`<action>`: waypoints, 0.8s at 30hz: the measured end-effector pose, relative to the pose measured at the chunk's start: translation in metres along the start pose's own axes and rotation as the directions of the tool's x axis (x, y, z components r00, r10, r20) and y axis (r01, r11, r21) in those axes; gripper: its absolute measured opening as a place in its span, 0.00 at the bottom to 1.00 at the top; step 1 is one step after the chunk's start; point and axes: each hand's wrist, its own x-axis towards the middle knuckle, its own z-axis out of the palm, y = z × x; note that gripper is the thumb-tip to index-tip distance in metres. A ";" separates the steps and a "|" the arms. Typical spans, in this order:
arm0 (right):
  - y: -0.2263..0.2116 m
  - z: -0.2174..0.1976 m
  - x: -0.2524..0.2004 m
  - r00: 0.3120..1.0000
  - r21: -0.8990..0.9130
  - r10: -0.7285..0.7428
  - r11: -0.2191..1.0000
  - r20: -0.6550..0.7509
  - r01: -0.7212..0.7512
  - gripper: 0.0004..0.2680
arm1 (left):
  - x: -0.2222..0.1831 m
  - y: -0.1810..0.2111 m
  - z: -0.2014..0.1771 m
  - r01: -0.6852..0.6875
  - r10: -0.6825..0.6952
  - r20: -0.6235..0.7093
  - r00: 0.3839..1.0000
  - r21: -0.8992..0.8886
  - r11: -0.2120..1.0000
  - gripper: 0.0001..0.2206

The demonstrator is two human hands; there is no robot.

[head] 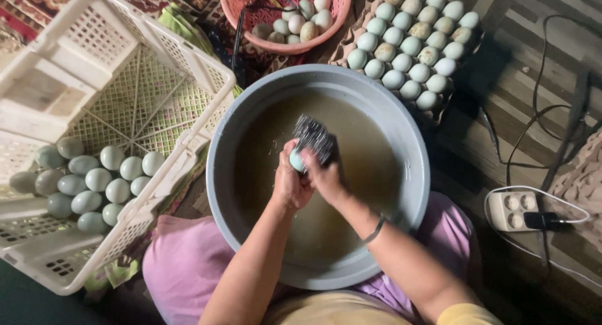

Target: Washing individual eggs in a basin of water using a steel wool scrubber and transferring them from one container to another.

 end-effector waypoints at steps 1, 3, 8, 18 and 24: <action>0.018 -0.002 0.001 1.000 0.000 -0.002 1.000 -0.003 0.002 0.20 | 0.006 0.001 -0.006 0.000 0.000 0.003 1.000 0.001 1.000 0.15; 0.056 -0.007 0.003 0.825 0.024 -0.566 0.825 0.013 0.565 0.12 | 0.017 0.000 -0.021 -0.242 0.184 0.162 0.969 0.505 0.828 0.18; 0.062 0.000 0.015 1.000 0.127 -0.008 0.992 -0.021 0.010 0.14 | -0.001 0.000 -0.002 -0.115 0.071 0.122 0.990 0.403 0.908 0.15; 0.045 -0.001 0.024 0.997 0.187 0.040 0.982 -0.071 -0.026 0.14 | -0.002 0.009 0.003 0.091 -0.105 0.094 0.990 0.141 0.986 0.12; 0.065 -0.036 0.047 0.958 -0.111 -0.286 0.953 -0.016 0.282 0.22 | 0.012 0.012 -0.006 0.254 -0.238 0.170 0.956 -0.080 0.964 0.12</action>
